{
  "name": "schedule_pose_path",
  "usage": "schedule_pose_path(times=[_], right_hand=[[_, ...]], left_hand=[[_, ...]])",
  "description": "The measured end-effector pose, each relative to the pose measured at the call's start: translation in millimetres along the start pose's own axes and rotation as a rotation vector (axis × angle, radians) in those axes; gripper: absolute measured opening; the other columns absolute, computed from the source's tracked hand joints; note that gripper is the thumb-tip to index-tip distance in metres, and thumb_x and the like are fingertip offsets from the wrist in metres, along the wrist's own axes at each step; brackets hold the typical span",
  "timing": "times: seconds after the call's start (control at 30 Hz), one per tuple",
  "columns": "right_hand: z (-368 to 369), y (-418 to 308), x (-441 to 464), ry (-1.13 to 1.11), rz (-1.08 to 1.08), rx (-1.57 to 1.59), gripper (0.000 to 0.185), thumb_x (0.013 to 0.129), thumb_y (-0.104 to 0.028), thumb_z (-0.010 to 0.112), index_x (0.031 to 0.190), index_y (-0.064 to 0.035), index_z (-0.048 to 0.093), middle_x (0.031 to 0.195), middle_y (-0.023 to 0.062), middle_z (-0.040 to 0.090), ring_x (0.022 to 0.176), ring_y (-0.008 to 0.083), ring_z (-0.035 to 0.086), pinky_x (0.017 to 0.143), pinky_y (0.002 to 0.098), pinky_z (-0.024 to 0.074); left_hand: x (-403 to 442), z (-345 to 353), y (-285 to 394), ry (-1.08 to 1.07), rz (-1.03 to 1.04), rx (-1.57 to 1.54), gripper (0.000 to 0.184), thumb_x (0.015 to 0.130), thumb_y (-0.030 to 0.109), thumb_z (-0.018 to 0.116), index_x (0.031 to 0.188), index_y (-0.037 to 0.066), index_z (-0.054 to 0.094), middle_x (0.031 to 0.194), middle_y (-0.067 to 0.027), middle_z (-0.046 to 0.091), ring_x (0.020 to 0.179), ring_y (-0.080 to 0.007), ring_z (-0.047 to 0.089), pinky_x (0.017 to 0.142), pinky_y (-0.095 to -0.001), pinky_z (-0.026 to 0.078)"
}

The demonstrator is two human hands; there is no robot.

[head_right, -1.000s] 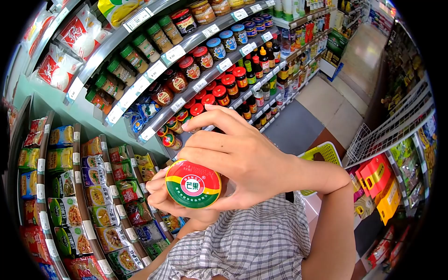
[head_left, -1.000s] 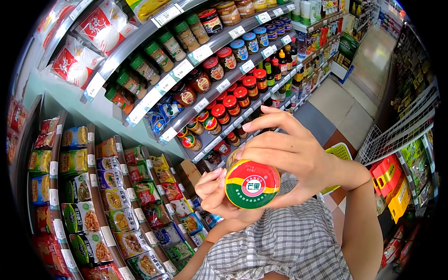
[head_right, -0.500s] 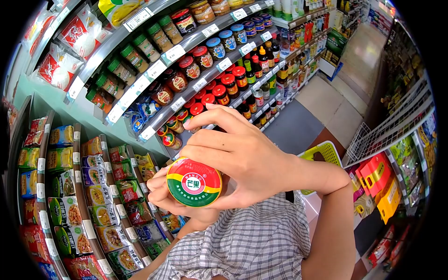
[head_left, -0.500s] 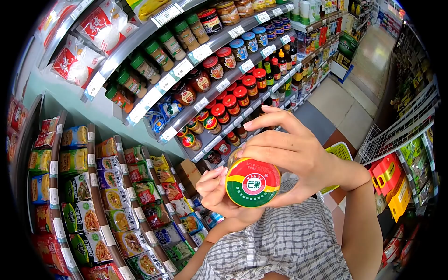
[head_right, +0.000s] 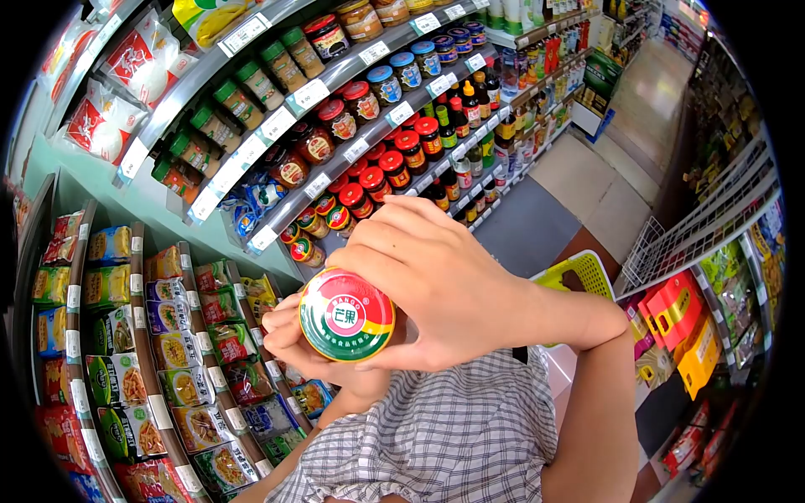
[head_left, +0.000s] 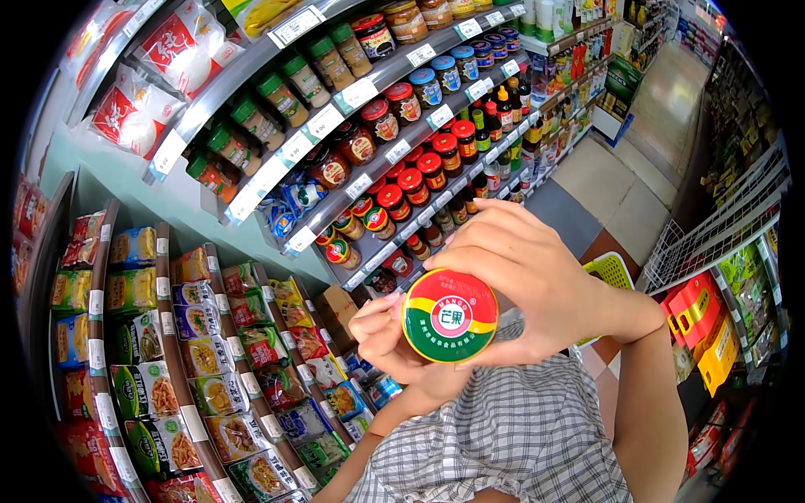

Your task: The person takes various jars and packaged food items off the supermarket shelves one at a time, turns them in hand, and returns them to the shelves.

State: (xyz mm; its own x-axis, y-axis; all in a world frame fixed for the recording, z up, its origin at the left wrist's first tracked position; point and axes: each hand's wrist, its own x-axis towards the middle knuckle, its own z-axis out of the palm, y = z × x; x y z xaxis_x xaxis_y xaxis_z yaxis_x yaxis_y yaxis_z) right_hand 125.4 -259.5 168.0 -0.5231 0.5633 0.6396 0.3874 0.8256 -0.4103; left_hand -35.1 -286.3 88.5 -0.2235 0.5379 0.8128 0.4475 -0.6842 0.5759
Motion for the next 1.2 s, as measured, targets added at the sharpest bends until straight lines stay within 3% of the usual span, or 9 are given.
schedule_pose_path(times=[0.2,0.3,0.37,0.5,0.6,0.73,0.97,1.1,1.2], right_hand=[[3.3,-2.9,-1.4,-0.033,0.101,-0.157,0.077,0.061,-0.049,0.082,0.118,-0.0038,0.057,0.109,0.0121,0.057,0.108,0.0294,0.053,0.107,0.0551,0.0292],[6.7,-1.7,0.0,0.030,0.089,-0.218,0.077,0.061,-0.055,0.082,0.117,-0.0059,0.060,0.101,0.0093,0.061,0.099,0.0292,0.058,0.106,0.0572,0.0318],[6.3,-0.3,0.4,0.029,0.089,-0.183,0.072,0.062,-0.048,0.082,0.114,-0.0046,0.059,0.103,0.0106,0.060,0.102,0.0286,0.057,0.106,0.0557,0.0311],[5.5,7.6,1.7,0.048,0.117,-0.057,0.065,0.063,-0.043,0.082,0.110,-0.0039,0.059,0.101,0.0103,0.062,0.098,0.0280,0.060,0.106,0.0550,0.0312],[-0.6,20.8,4.1,0.020,0.197,0.048,0.064,0.059,-0.039,0.086,0.108,-0.0044,0.063,0.100,0.0112,0.065,0.093,0.0277,0.064,0.104,0.0457,0.0389],[-13.4,38.0,10.3,-0.034,0.496,0.462,0.058,0.062,-0.029,0.084,0.108,0.0005,0.066,0.104,0.0097,0.066,0.100,0.0168,0.062,0.094,0.0300,0.0445],[-14.7,54.5,13.1,0.007,0.640,0.662,0.057,0.063,-0.033,0.082,0.107,0.0004,0.067,0.098,0.0065,0.068,0.098,0.0150,0.061,0.092,0.0291,0.0442],[-6.7,56.3,14.5,0.072,0.534,0.555,0.052,0.068,-0.040,0.086,0.093,0.0025,0.069,0.082,0.0057,0.068,0.076,0.0100,0.060,0.069,0.0261,0.0476],[-6.6,60.3,16.1,-0.014,0.527,0.414,0.054,0.069,-0.045,0.084,0.090,0.0025,0.068,0.075,0.0044,0.064,0.069,0.0097,0.056,0.060,0.0270,0.0442]], left_hand=[[0.1,3.8,-9.1,-0.047,-0.014,-0.056,0.052,0.080,0.023,0.077,0.108,0.007,0.036,0.106,-0.0098,0.040,0.107,-0.0234,0.046,0.102,-0.0421,0.037],[-0.7,7.5,-12.7,-0.042,-0.003,-0.078,0.055,0.078,0.023,0.078,0.109,0.007,0.037,0.107,-0.0100,0.040,0.105,-0.0233,0.046,0.101,-0.0424,0.036],[1.0,6.6,-13.5,-0.068,0.006,-0.050,0.057,0.076,0.022,0.079,0.110,0.006,0.037,0.107,-0.0102,0.040,0.104,-0.0232,0.046,0.099,-0.0415,0.037],[-0.5,10.7,-18.2,-0.045,0.006,-0.059,0.072,0.061,0.026,0.089,0.115,0.002,0.048,0.109,-0.0118,0.047,0.105,-0.0284,0.046,0.092,-0.0447,0.036],[9.0,9.6,-11.0,-0.113,0.044,0.070,0.076,0.059,0.029,0.089,0.120,0.003,0.052,0.111,-0.0130,0.055,0.107,-0.0304,0.048,0.093,-0.0464,0.032],[20.4,-2.1,5.6,-0.296,0.036,0.275,0.083,0.057,0.025,0.089,0.126,-0.001,0.051,0.120,-0.0152,0.055,0.112,-0.0307,0.048,0.098,-0.0439,0.035],[19.5,3.8,2.8,-0.346,-0.013,0.325,0.082,0.058,0.035,0.089,0.125,0.003,0.053,0.111,-0.0113,0.055,0.107,-0.0301,0.047,0.099,-0.0468,0.027],[17.0,5.7,-3.0,-0.311,-0.042,0.278,0.078,0.055,0.034,0.090,0.118,0.003,0.057,0.106,-0.0113,0.058,0.099,-0.0291,0.053,0.098,-0.0474,0.029],[13.9,5.1,-10.0,-0.296,-0.154,0.146,0.074,0.053,0.032,0.092,0.113,0.002,0.059,0.102,-0.0107,0.061,0.094,-0.0272,0.057,0.097,-0.0445,0.034]])
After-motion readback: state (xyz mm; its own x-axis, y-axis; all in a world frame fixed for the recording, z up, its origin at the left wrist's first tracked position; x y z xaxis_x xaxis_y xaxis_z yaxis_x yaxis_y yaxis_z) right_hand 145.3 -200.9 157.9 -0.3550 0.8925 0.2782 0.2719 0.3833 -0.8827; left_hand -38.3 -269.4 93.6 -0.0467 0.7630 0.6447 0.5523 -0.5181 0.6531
